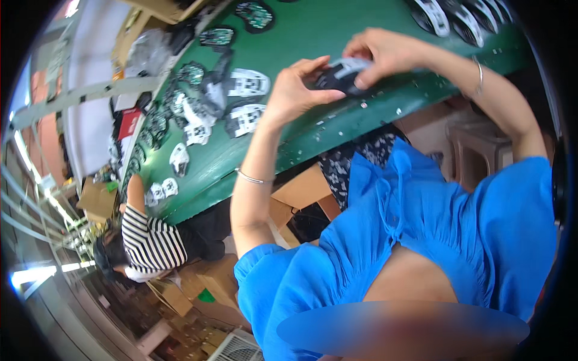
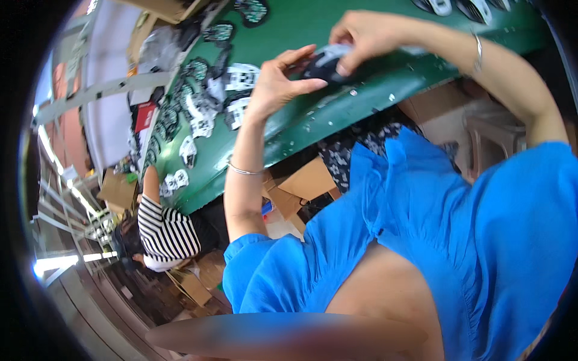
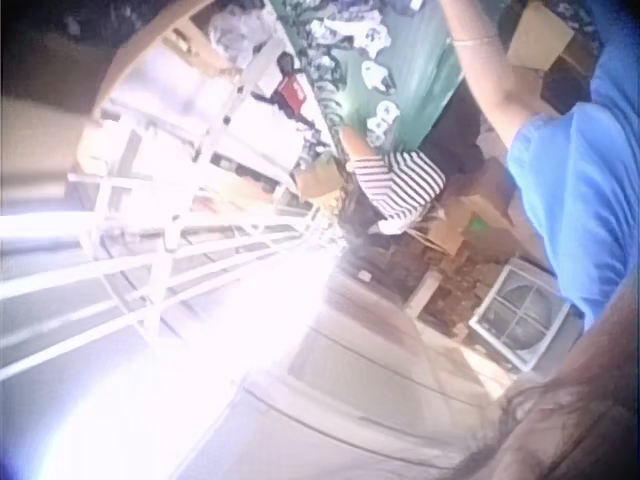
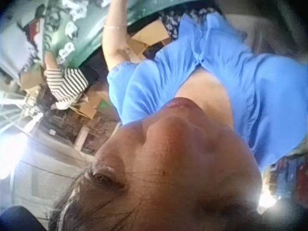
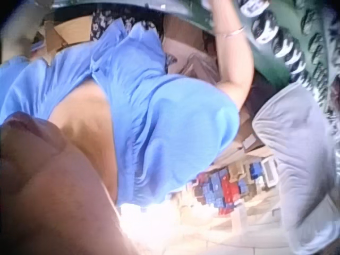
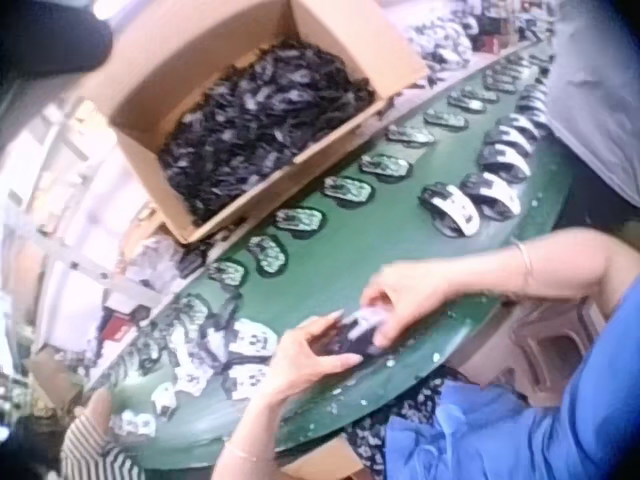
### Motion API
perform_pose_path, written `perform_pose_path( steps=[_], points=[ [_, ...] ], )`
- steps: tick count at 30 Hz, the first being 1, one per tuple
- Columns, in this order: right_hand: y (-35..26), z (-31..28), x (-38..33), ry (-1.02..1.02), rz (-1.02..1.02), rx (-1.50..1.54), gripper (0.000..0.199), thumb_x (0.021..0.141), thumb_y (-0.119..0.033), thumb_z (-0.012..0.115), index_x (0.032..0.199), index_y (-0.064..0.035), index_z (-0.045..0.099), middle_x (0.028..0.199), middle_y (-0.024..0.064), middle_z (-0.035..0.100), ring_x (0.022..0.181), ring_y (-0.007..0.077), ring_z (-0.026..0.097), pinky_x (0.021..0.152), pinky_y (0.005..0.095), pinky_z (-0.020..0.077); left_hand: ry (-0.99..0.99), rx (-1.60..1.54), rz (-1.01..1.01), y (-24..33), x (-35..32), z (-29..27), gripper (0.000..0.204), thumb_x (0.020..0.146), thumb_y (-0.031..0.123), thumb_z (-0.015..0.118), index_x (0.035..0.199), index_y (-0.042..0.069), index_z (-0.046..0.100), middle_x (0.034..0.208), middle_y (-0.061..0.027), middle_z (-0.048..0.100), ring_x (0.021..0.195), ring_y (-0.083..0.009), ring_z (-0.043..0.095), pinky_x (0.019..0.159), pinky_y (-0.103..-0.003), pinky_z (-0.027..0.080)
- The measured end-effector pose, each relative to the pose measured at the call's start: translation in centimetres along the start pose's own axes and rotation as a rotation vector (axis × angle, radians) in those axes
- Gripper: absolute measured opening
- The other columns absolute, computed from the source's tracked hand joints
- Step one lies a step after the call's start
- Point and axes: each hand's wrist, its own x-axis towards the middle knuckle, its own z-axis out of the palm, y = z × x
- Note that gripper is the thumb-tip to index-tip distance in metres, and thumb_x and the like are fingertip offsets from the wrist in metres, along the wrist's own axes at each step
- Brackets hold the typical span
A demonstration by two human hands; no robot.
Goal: The person assembles computer mice by hand, fitting internal components into plastic casings at a production line.
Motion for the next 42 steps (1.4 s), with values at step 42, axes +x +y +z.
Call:
perform_pose_path(
  steps=[42],
  points=[
    [-2.3, 1.7, 6.4, 0.635, -0.058, 0.516, 0.028, 0.087, -0.021, 0.061, 0.105, -0.0001, 0.066, 0.078, -0.0009, 0.062, 0.067, 0.005, 0.052, 0.059, 0.0204, 0.0411, -0.251, 0.643, -0.055, -1.3, -2.0, -14.1, 0.065, 0.07, 0.016, 0.069, 0.131, 0.012, 0.049, 0.127, -0.0143, 0.053, 0.114, -0.0257, 0.053, 0.1, -0.033, 0.04]
  ],
)
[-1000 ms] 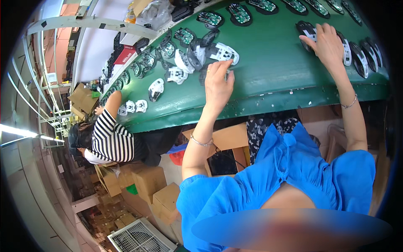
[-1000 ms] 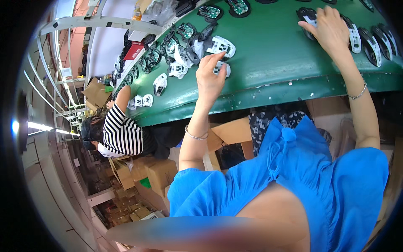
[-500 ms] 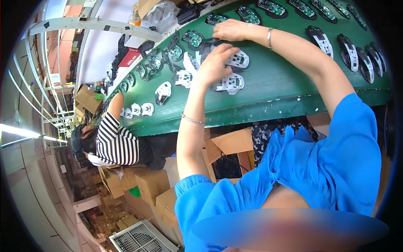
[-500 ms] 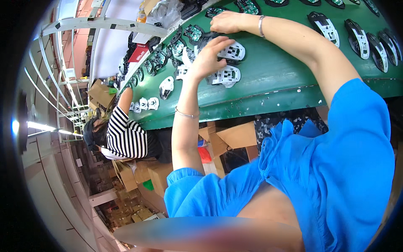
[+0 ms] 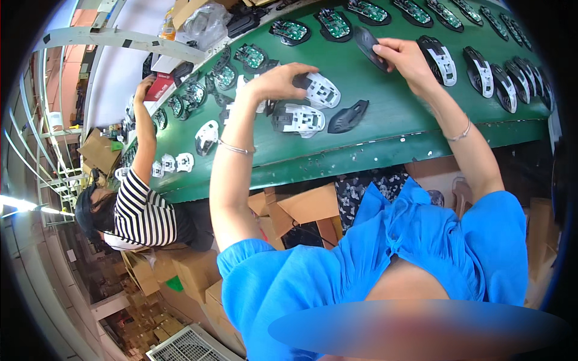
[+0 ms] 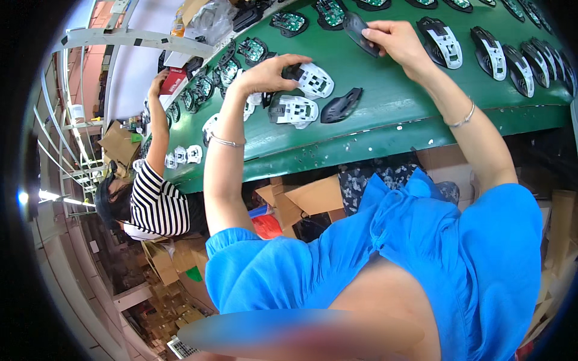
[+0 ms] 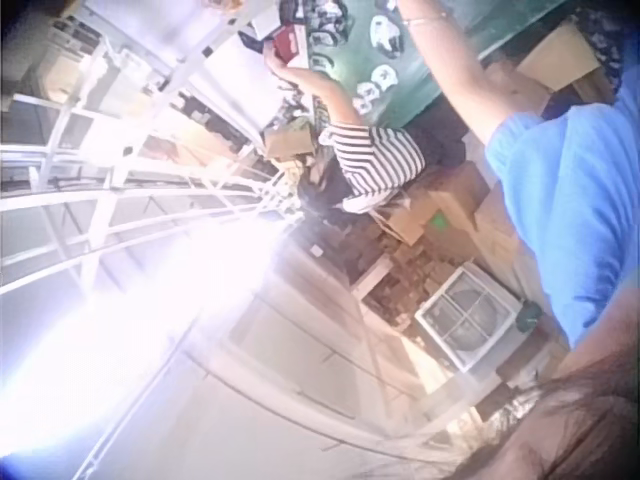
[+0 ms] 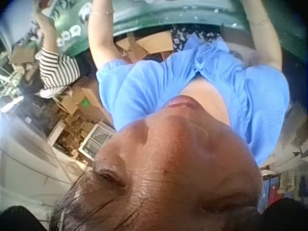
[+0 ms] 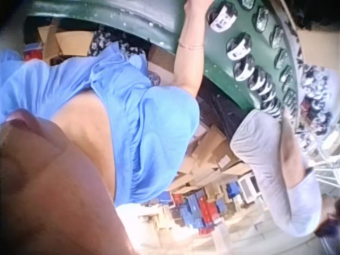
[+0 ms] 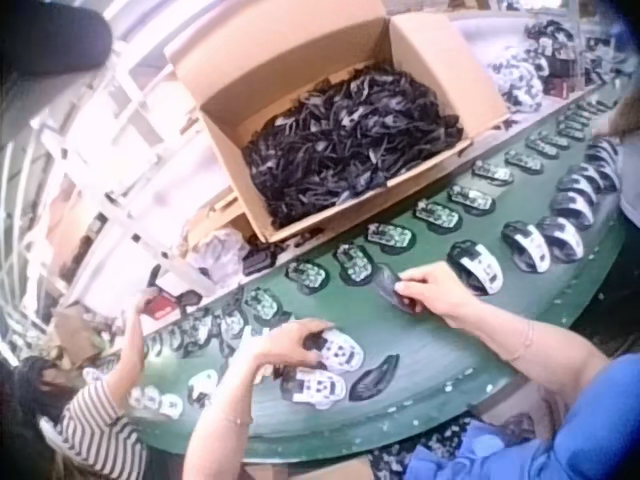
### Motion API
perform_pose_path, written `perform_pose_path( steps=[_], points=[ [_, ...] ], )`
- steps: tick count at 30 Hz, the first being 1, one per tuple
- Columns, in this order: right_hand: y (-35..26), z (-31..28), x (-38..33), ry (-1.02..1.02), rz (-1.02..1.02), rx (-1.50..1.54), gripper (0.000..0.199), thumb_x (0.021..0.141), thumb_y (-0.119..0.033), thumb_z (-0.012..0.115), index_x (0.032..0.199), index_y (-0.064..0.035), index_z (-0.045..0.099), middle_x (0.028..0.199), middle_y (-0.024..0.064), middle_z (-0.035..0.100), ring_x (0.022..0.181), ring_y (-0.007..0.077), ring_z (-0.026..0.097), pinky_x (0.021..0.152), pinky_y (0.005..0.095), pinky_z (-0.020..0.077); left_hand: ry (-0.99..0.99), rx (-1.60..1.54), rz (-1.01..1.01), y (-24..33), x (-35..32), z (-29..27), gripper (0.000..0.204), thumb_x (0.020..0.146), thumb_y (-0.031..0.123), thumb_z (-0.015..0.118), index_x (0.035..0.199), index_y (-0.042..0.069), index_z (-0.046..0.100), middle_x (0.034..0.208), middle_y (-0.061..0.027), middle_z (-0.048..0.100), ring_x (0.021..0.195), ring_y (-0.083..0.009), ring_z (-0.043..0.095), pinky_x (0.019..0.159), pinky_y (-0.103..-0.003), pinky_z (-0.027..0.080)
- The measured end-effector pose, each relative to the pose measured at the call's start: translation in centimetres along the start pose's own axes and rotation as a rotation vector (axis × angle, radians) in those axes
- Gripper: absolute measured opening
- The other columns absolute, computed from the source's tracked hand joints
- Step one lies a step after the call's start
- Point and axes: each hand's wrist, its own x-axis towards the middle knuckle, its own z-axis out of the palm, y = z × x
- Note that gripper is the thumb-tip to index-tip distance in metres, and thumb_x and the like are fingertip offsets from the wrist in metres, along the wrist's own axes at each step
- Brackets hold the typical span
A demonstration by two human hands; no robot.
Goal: The person assembles computer mice by hand, fitting internal components into plastic casings at a production line.
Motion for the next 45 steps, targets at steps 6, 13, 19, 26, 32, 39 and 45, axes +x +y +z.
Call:
perform_pose_path(
  steps=[6, 13, 19, 26, 32, 39, 45],
  points=[
    [0.7, 3.6, -6.2, -0.185, 0.221, 0.334, 0.018, 0.088, -0.016, 0.061, 0.098, -0.0023, 0.068, 0.079, -0.0001, 0.065, 0.065, 0.0053, 0.054, 0.059, 0.0205, 0.0417, -0.045, 0.278, 0.049, 1.4, 1.2, -0.4, 0.07, 0.065, 0.017, 0.074, 0.13, 0.01, 0.05, 0.124, -0.0149, 0.053, 0.112, -0.0282, 0.052, 0.099, -0.035, 0.042],
    [-3.6, 3.0, -4.8, -0.048, 0.077, 0.528, 0.023, 0.087, -0.015, 0.064, 0.106, -0.0014, 0.066, 0.085, -0.0007, 0.066, 0.068, 0.0049, 0.053, 0.062, 0.0206, 0.0429, 0.648, -0.692, -0.073, 2.2, 1.0, 1.4, 0.048, 0.083, 0.019, 0.063, 0.122, -0.001, 0.043, 0.11, -0.0102, 0.059, 0.101, -0.0183, 0.058, 0.087, -0.031, 0.047],
    [-8.3, 3.3, -5.4, 0.089, -0.366, 0.38, 0.032, 0.08, -0.005, 0.069, 0.111, 0.0036, 0.063, 0.085, 0.0014, 0.065, 0.073, 0.0056, 0.056, 0.064, 0.0203, 0.0461, 0.816, -1.633, 0.156, 11.4, 0.9, 3.6, 0.041, 0.091, 0.036, 0.044, 0.117, 0.005, 0.05, 0.092, -0.0084, 0.061, 0.088, -0.0209, 0.061, 0.079, -0.038, 0.053],
    [-8.6, 4.0, -6.1, 0.05, -0.525, 0.257, 0.029, 0.075, 0.0, 0.073, 0.1, -0.0023, 0.059, 0.084, 0.002, 0.061, 0.076, 0.0067, 0.058, 0.068, 0.0197, 0.0493, 0.74, -1.556, 0.261, 15.4, 0.3, 4.2, 0.059, 0.094, 0.06, 0.028, 0.11, 0.009, 0.052, 0.098, -0.0041, 0.06, 0.093, -0.0158, 0.059, 0.079, -0.032, 0.049],
    [-8.1, 3.2, -6.2, 0.066, -0.484, 0.146, 0.022, 0.073, -0.002, 0.075, 0.084, -0.0033, 0.056, 0.077, 0.0002, 0.059, 0.071, 0.0048, 0.056, 0.064, 0.0194, 0.0488, 0.804, -1.516, 0.197, 14.8, 0.7, 6.0, 0.049, 0.094, 0.057, 0.033, 0.106, 0.012, 0.049, 0.099, -0.0018, 0.057, 0.092, -0.0126, 0.057, 0.078, -0.032, 0.047],
    [-8.7, 3.1, -7.8, 0.066, -0.487, -0.045, 0.021, 0.074, -0.005, 0.075, 0.076, -0.0029, 0.054, 0.068, -0.0016, 0.057, 0.066, 0.005, 0.054, 0.06, 0.0196, 0.0455, 1.02, -1.151, 0.246, 15.9, 0.3, 6.7, 0.053, 0.086, 0.022, 0.064, 0.125, -0.001, 0.036, 0.106, -0.0076, 0.05, 0.093, -0.0124, 0.051, 0.08, -0.027, 0.045],
    [-10.3, -0.5, -8.4, -0.296, -0.353, 0.375, 0.037, 0.073, -0.007, 0.075, 0.105, 0.0013, 0.06, 0.097, 0.0049, 0.061, 0.088, 0.0101, 0.059, 0.08, 0.0252, 0.0496, 1.041, -0.937, 0.311, 15.9, -0.4, 7.4, 0.081, 0.073, 0.017, 0.077, 0.136, -0.002, 0.028, 0.122, -0.016, 0.048, 0.11, -0.0225, 0.053, 0.091, -0.034, 0.045]
  ],
)
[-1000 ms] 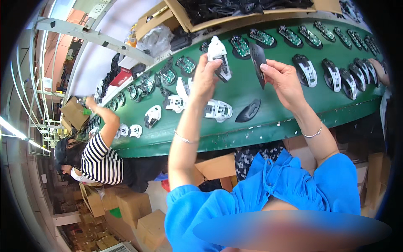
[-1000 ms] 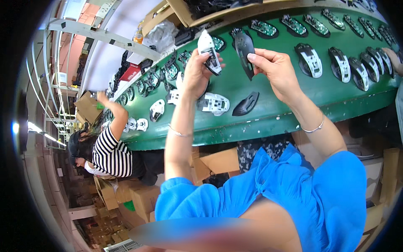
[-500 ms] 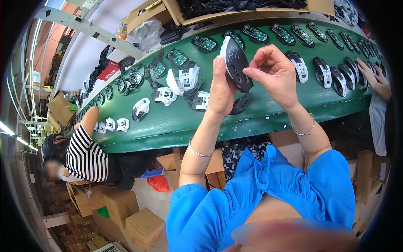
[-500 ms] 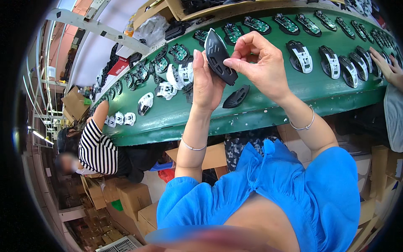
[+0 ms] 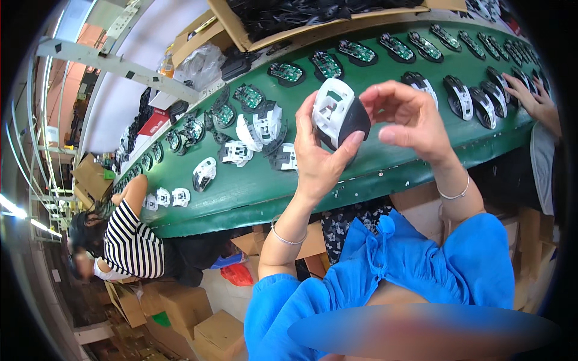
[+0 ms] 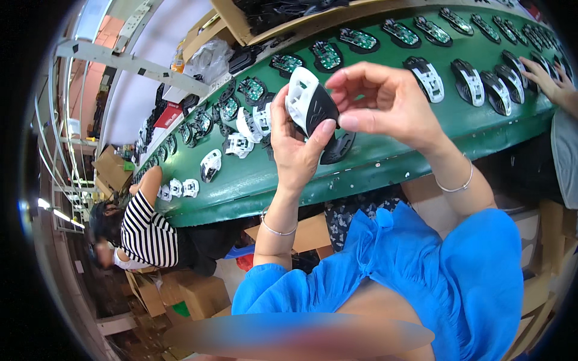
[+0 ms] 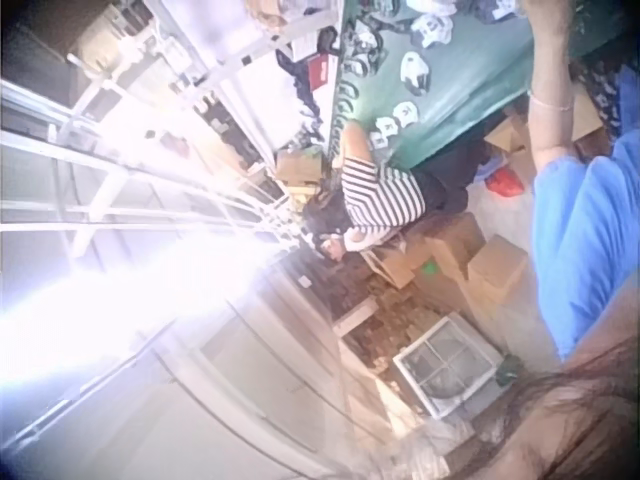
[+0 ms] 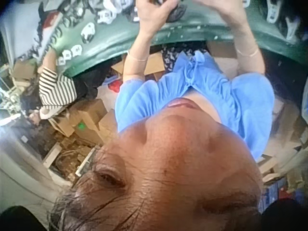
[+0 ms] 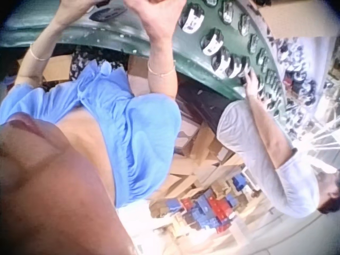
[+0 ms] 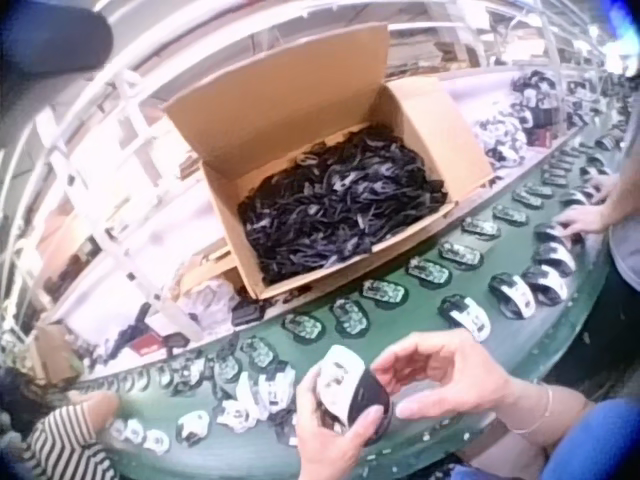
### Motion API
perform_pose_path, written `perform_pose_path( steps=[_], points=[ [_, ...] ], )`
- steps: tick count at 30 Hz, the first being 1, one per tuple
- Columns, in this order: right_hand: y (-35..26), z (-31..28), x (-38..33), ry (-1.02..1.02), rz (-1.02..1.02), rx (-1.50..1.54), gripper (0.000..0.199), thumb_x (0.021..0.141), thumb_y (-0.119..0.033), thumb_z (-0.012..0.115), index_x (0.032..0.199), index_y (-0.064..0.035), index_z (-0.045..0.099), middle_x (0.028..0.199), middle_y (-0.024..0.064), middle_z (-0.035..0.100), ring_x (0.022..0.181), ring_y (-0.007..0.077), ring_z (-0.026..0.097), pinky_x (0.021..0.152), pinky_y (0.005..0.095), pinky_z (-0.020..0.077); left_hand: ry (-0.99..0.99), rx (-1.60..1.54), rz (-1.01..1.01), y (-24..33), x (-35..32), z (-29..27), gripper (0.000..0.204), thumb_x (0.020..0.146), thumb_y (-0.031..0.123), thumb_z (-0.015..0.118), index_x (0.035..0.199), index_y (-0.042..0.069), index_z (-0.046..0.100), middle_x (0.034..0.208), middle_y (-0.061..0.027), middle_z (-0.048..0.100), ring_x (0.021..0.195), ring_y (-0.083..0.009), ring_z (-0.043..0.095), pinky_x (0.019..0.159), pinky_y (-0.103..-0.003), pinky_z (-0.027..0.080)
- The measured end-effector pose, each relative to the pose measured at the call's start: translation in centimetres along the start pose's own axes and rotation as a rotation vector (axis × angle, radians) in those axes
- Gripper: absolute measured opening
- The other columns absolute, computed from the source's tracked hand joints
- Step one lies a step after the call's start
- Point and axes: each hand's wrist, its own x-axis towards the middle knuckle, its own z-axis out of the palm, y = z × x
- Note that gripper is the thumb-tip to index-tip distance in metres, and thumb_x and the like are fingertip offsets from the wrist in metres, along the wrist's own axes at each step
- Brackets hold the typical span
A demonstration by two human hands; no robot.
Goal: The person assembles computer mice by hand, fitting internal components into plastic casings at a production line.
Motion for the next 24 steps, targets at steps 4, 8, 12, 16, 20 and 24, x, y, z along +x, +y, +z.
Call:
perform_pose_path(
  steps=[4, 8, 12, 16, 20, 24],
  points=[
    [-1.9, 0.5, 0.6, 0.085, 0.145, -0.134, 0.02, 0.079, -0.006, 0.07, 0.096, 0.0006, 0.062, 0.082, 0.001, 0.063, 0.078, 0.0064, 0.06, 0.074, 0.0212, 0.0489, -0.056, 0.181, 0.073, 0.5, -0.5, 0.3, 0.078, 0.069, 0.016, 0.079, 0.132, -0.003, 0.036, 0.124, -0.0167, 0.048, 0.108, -0.0248, 0.055, 0.09, -0.034, 0.046],
    [-1.5, -0.3, 0.3, -0.006, 0.161, -0.156, 0.012, 0.078, -0.007, 0.072, 0.084, -0.0004, 0.063, 0.078, 0.0014, 0.064, 0.073, 0.0047, 0.058, 0.066, 0.0202, 0.0476, -0.089, 0.29, 0.146, 0.3, -0.6, 0.4, 0.078, 0.068, 0.019, 0.08, 0.13, -0.003, 0.04, 0.118, -0.0174, 0.052, 0.105, -0.0252, 0.056, 0.088, -0.034, 0.046],
    [0.7, -1.8, 0.1, 0.079, 0.212, -0.048, 0.013, 0.078, -0.01, 0.072, 0.083, -0.0011, 0.063, 0.077, 0.0028, 0.065, 0.07, 0.0066, 0.06, 0.065, 0.0218, 0.0487, -0.245, 0.258, -0.067, -0.2, 0.3, 0.6, 0.073, 0.073, 0.013, 0.077, 0.133, -0.003, 0.037, 0.121, -0.0099, 0.05, 0.109, -0.0179, 0.051, 0.095, -0.03, 0.041],
    [1.2, -4.2, 0.1, 0.263, 0.243, 0.068, 0.011, 0.083, -0.013, 0.067, 0.085, -0.0023, 0.065, 0.081, 0.0034, 0.066, 0.074, 0.0104, 0.063, 0.07, 0.0272, 0.053, -0.345, 0.07, -0.181, -1.5, 2.0, 1.0, 0.071, 0.073, 0.011, 0.076, 0.132, -0.003, 0.039, 0.121, -0.0104, 0.051, 0.107, -0.0161, 0.053, 0.094, -0.03, 0.043],
    [1.9, -7.0, -0.7, 0.339, 0.347, -0.259, 0.034, 0.078, -0.023, 0.072, 0.101, -0.0002, 0.062, 0.097, 0.009, 0.064, 0.09, 0.0135, 0.061, 0.081, 0.0308, 0.05, -0.406, 0.217, -0.386, -4.1, 3.4, 0.5, 0.072, 0.067, 0.021, 0.08, 0.126, -0.005, 0.047, 0.118, -0.016, 0.054, 0.106, -0.0219, 0.057, 0.092, -0.034, 0.046],
    [3.2, -9.1, -0.2, 0.009, 0.273, -0.783, 0.065, 0.07, -0.027, 0.076, 0.123, 0.0024, 0.052, 0.119, 0.0141, 0.056, 0.104, 0.0169, 0.056, 0.092, 0.0319, 0.0439, -0.679, 0.306, -0.418, -6.0, 6.2, 1.1, 0.062, 0.069, 0.022, 0.079, 0.117, -0.008, 0.054, 0.101, -0.0141, 0.065, 0.092, -0.0177, 0.063, 0.083, -0.029, 0.049]
  ],
)
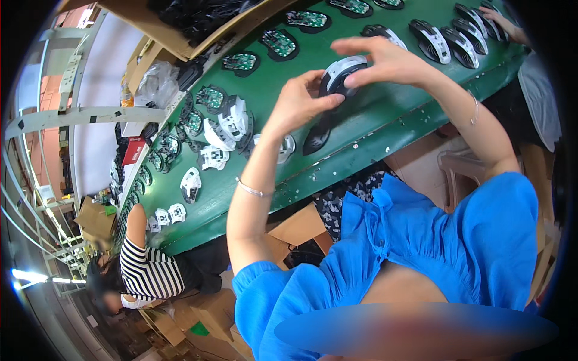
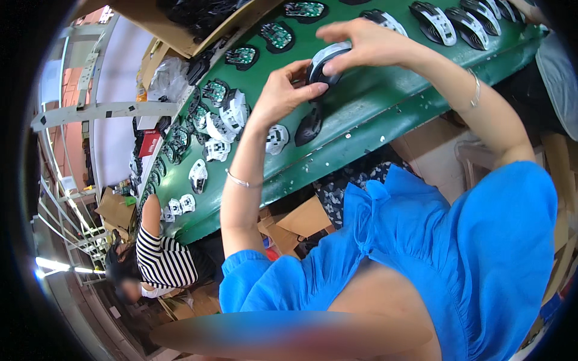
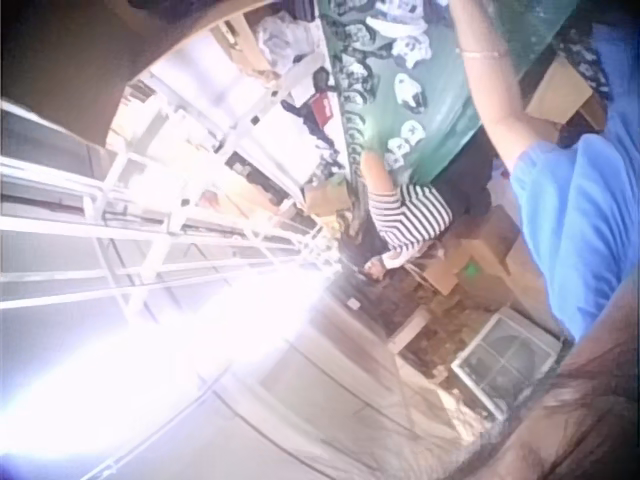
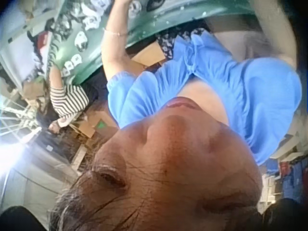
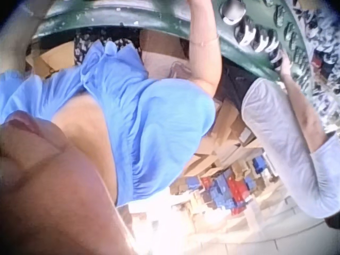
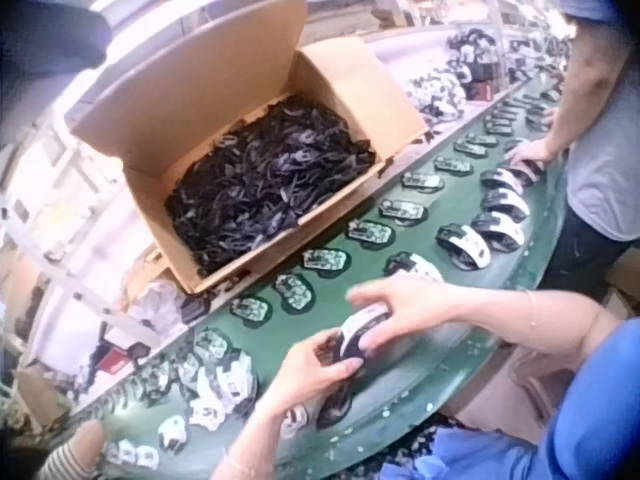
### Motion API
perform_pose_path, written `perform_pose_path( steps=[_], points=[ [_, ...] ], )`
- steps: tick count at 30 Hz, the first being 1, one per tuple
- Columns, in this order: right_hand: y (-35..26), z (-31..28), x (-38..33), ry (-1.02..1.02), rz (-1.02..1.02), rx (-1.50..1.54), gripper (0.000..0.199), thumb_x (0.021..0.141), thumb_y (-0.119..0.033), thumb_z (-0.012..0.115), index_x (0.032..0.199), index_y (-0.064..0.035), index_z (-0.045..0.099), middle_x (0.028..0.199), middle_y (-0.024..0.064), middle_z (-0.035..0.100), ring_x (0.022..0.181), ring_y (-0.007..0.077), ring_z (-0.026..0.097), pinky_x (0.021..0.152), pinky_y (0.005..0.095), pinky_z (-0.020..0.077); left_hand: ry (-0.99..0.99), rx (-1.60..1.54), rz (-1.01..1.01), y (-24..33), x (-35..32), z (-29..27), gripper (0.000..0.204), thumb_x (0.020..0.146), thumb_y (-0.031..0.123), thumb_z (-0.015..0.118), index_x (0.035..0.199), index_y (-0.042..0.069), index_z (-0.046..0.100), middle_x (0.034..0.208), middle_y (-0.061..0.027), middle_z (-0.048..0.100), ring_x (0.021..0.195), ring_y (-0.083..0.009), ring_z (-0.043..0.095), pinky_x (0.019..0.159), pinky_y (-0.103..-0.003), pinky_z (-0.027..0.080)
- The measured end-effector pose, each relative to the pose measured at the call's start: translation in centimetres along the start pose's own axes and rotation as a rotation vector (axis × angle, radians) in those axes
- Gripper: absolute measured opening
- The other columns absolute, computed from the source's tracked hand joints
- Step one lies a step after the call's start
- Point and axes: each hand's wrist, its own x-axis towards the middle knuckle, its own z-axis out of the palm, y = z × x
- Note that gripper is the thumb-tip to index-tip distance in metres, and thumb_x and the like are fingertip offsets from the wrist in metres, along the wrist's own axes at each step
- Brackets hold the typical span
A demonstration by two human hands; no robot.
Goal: The person assembles computer mice by hand, fitting internal components into plastic casings at a production line.
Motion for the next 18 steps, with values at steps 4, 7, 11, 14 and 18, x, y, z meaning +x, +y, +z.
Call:
perform_pose_path(
  steps=[4, 7, 11, 14, 18],
  points=[
    [1.5, 0.1, 1.7, -0.33, 0.372, 0.118, 0.061, 0.066, -0.021, 0.076, 0.119, 0.0031, 0.058, 0.107, 0.0124, 0.064, 0.095, 0.0172, 0.059, 0.087, 0.0261, 0.0433, -0.165, 0.1, -0.037, -0.5, 1.8, -0.5, 0.067, 0.068, 0.023, 0.081, 0.121, -0.008, 0.053, 0.1, -0.014, 0.065, 0.091, -0.0175, 0.063, 0.082, -0.028, 0.049],
    [2.1, 0.1, 1.7, -0.226, 0.4, 0.173, 0.05, 0.065, -0.018, 0.077, 0.109, 0.0025, 0.065, 0.095, 0.0107, 0.068, 0.087, 0.016, 0.061, 0.083, 0.0248, 0.0436, -0.227, 0.089, -0.042, -1.4, 2.3, -0.6, 0.069, 0.066, 0.022, 0.082, 0.121, -0.007, 0.053, 0.099, -0.0133, 0.066, 0.09, -0.0171, 0.062, 0.082, -0.028, 0.049],
    [3.2, 0.0, 2.3, -0.212, 0.404, 0.2, 0.044, 0.065, -0.014, 0.077, 0.104, 0.0046, 0.066, 0.088, 0.0106, 0.068, 0.08, 0.0151, 0.061, 0.077, 0.0244, 0.0456, -0.259, -0.093, -0.195, -1.9, 3.4, -0.7, 0.064, 0.067, 0.015, 0.081, 0.122, -0.004, 0.055, 0.106, -0.009, 0.063, 0.096, -0.0143, 0.059, 0.09, -0.027, 0.044],
    [3.8, 0.2, 1.7, -0.156, 0.394, 0.245, 0.045, 0.064, -0.014, 0.078, 0.103, 0.0059, 0.066, 0.086, 0.0113, 0.068, 0.078, 0.0145, 0.061, 0.074, 0.0239, 0.0463, -0.215, -0.189, -0.233, -2.4, 3.6, -0.3, 0.063, 0.064, 0.009, 0.08, 0.121, -0.003, 0.056, 0.106, -0.0087, 0.064, 0.095, -0.0145, 0.058, 0.09, -0.026, 0.043],
    [2.5, -0.3, 1.7, -0.328, 0.39, 0.122, 0.042, 0.062, -0.016, 0.078, 0.097, 0.0031, 0.067, 0.076, 0.0064, 0.065, 0.07, 0.0131, 0.058, 0.062, 0.0247, 0.0451, -0.215, -0.107, -0.236, -2.4, 3.6, -0.4, 0.075, 0.056, 0.016, 0.084, 0.122, -0.004, 0.055, 0.108, -0.014, 0.063, 0.1, -0.0205, 0.059, 0.091, -0.028, 0.044]
  ],
)
